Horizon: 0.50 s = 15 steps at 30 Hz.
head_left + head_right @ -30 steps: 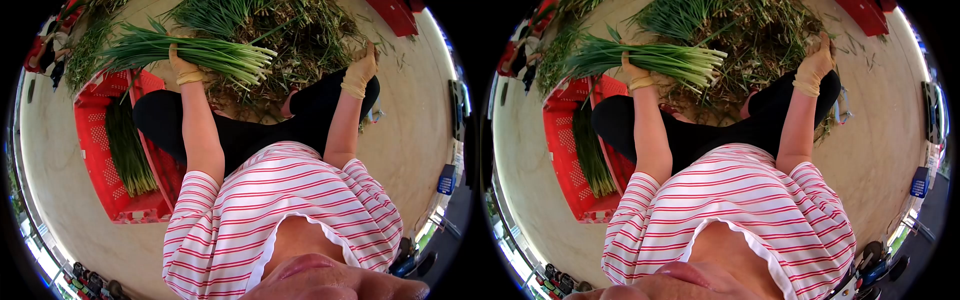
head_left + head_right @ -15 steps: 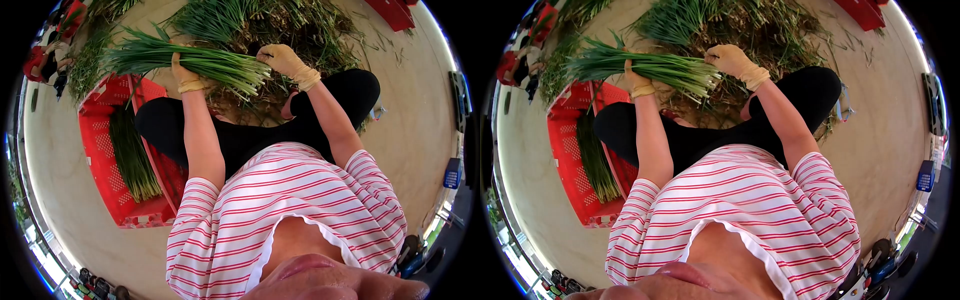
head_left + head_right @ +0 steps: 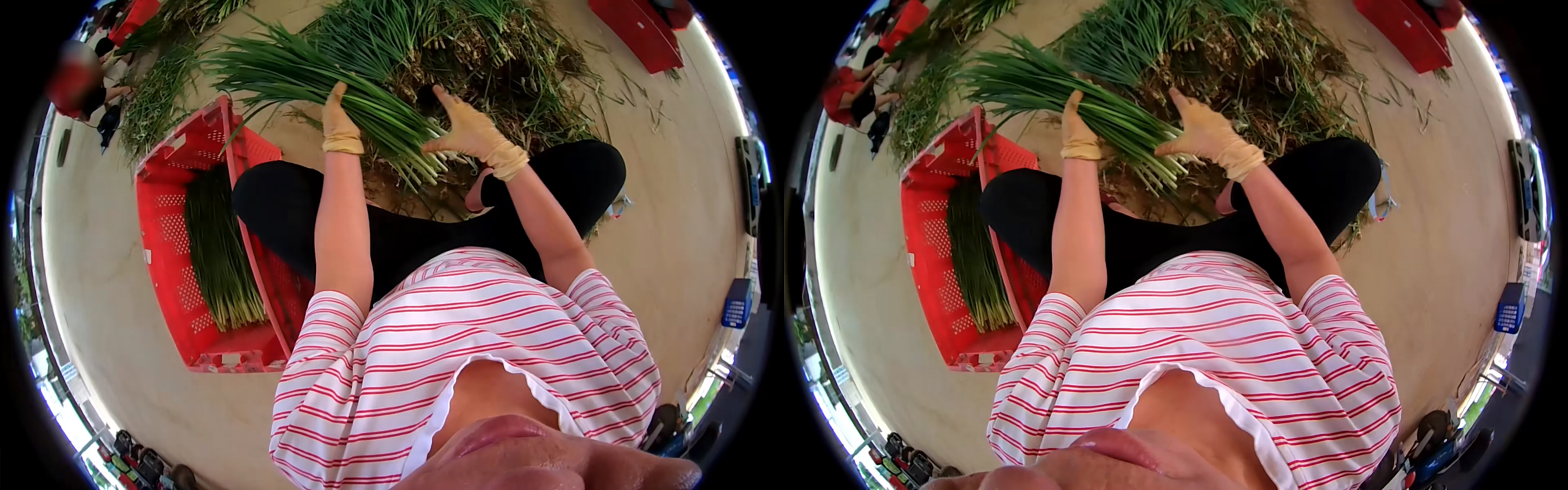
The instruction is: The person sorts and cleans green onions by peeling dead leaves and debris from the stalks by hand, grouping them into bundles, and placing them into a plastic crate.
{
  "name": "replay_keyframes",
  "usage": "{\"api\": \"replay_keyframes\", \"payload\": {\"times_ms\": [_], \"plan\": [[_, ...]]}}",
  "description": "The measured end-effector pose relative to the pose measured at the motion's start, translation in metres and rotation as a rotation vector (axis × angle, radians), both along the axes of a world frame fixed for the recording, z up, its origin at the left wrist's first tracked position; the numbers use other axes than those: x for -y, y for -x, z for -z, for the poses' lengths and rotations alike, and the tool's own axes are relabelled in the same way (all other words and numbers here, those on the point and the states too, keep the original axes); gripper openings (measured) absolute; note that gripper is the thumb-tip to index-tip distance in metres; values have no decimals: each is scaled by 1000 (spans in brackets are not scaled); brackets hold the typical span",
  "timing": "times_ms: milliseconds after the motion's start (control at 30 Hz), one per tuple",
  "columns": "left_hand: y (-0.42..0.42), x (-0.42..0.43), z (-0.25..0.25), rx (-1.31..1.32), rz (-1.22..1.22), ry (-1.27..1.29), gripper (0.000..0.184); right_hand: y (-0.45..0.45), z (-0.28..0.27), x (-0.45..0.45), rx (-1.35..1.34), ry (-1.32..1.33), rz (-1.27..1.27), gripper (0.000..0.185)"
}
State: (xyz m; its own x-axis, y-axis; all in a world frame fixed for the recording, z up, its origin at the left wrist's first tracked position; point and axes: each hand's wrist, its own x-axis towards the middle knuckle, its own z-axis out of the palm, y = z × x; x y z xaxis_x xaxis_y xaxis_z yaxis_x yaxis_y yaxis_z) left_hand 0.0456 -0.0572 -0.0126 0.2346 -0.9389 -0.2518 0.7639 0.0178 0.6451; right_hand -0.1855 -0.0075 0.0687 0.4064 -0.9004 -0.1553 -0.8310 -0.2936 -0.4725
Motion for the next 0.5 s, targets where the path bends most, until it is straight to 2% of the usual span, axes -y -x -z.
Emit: {"api": "replay_keyframes", "payload": {"times_ms": [33,67,100,167,200,267,300,367,433,500], "plan": [[7,-1,5,7,64,-80,45,-24,9,0,68,-85,-31,119],[25,-13,-19,290,-75,-430,41,-42,29,2,86,-91,-38,119],[27,-15,-4,-45,80,30,42,-59,34,1,88,-166,32,117],[31,-16,20,-90,179,89,51,-72,54,1,217,-119,147,107],[30,-20,15,-84,179,94,51,-72,56,1,223,-114,147,107],[34,-28,3,-98,279,80,60,-64,55,2,273,-321,142,88],[36,-26,4,-99,282,89,60,-61,52,0,272,-311,145,88],[42,-26,6,123,338,231,68,-56,48,-7,258,-204,197,78],[48,-25,1,124,335,268,61,-54,43,-12,270,-191,204,77],[51,-26,-4,343,327,234,46,-57,52,-16,258,-188,219,75]]}}
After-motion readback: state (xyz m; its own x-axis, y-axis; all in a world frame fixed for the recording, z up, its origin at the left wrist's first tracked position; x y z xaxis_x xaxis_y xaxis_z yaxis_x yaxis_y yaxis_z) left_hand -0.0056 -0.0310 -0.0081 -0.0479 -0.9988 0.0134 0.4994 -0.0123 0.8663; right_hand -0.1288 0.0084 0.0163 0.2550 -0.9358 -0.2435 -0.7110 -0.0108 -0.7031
